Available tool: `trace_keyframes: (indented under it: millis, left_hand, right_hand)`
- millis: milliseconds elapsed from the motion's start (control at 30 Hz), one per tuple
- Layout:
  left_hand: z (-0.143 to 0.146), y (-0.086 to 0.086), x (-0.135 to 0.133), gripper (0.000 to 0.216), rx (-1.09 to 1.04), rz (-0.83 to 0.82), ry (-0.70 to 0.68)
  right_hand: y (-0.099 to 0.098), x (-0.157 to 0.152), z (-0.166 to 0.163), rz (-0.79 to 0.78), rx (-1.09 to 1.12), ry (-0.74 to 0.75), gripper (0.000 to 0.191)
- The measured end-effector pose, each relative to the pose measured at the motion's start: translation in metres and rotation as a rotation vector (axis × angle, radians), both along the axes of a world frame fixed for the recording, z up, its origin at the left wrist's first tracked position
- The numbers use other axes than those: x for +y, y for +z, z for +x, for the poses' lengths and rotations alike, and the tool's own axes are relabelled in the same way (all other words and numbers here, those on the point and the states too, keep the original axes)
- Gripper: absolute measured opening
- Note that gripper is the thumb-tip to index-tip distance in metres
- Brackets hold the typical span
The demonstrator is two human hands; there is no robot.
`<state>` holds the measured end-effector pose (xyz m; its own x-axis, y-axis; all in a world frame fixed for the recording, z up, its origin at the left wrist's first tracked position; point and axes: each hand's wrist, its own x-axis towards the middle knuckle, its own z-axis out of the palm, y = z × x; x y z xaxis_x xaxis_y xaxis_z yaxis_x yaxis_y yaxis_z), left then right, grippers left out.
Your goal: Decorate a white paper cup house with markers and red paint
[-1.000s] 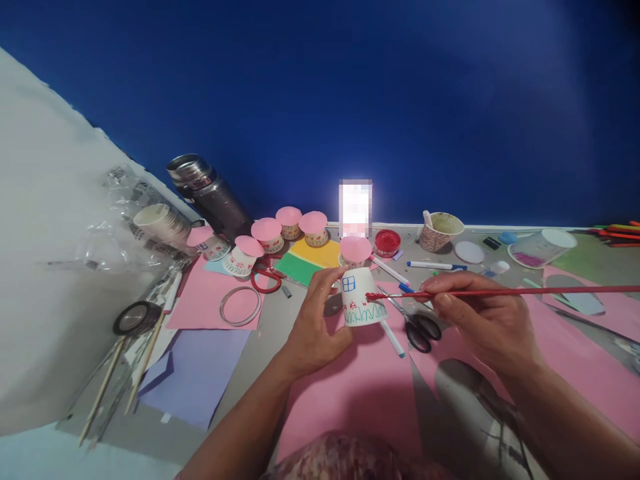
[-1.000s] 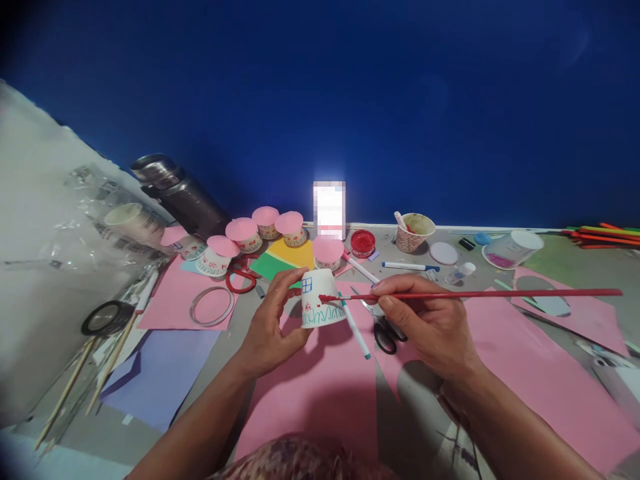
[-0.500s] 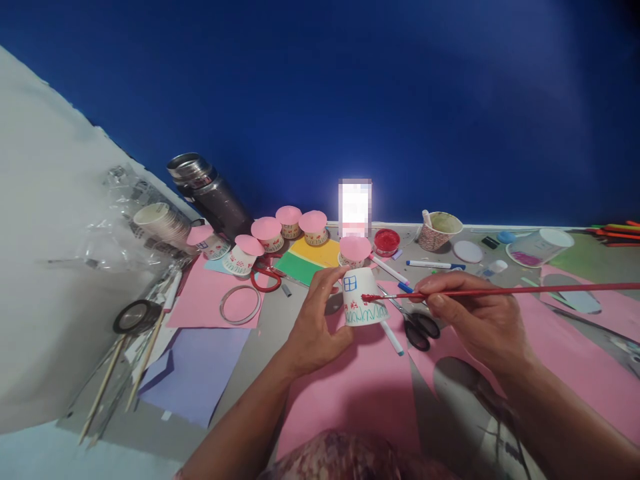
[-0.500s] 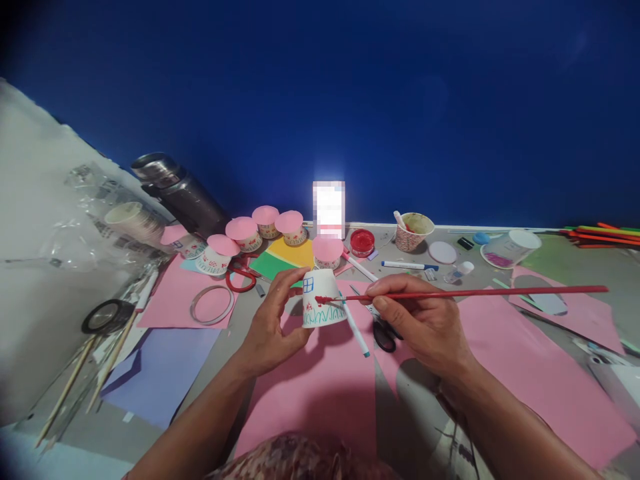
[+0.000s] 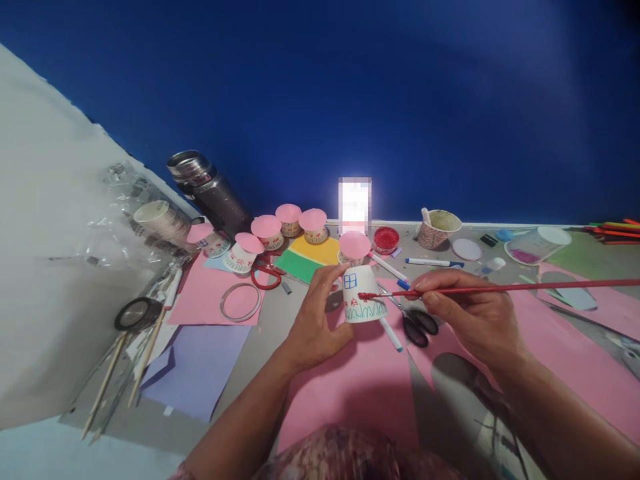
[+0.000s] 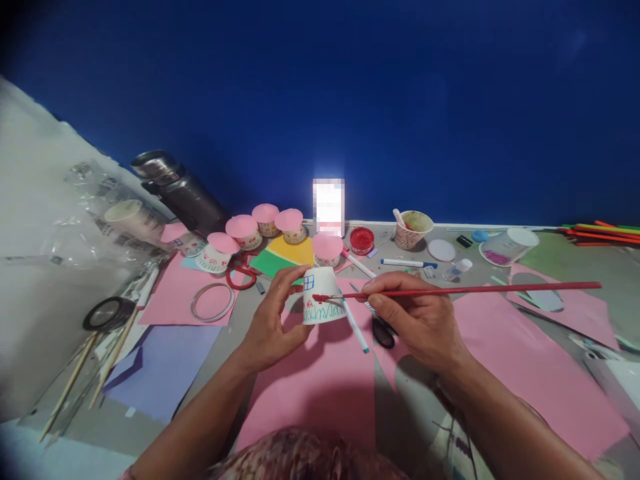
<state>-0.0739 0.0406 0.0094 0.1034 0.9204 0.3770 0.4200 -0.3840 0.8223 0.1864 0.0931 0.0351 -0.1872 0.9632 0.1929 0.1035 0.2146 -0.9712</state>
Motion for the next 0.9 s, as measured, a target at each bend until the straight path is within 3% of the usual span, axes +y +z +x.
trace_keyframes:
  millis: [500, 900]
  left_hand:
    - [-0.002, 0.001, -0.001, 0.083, -0.002, 0.019, 0.0]
    - [-0.002, -0.003, 0.001, 0.082, -0.167, -0.107, -0.015]
  right_hand:
    - [-0.004, 0.003, 0.007, 0.032, -0.021, -0.03, 0.017]
    - [-0.01, 0.008, 0.016, -0.001, 0.11, -0.023, 0.015]
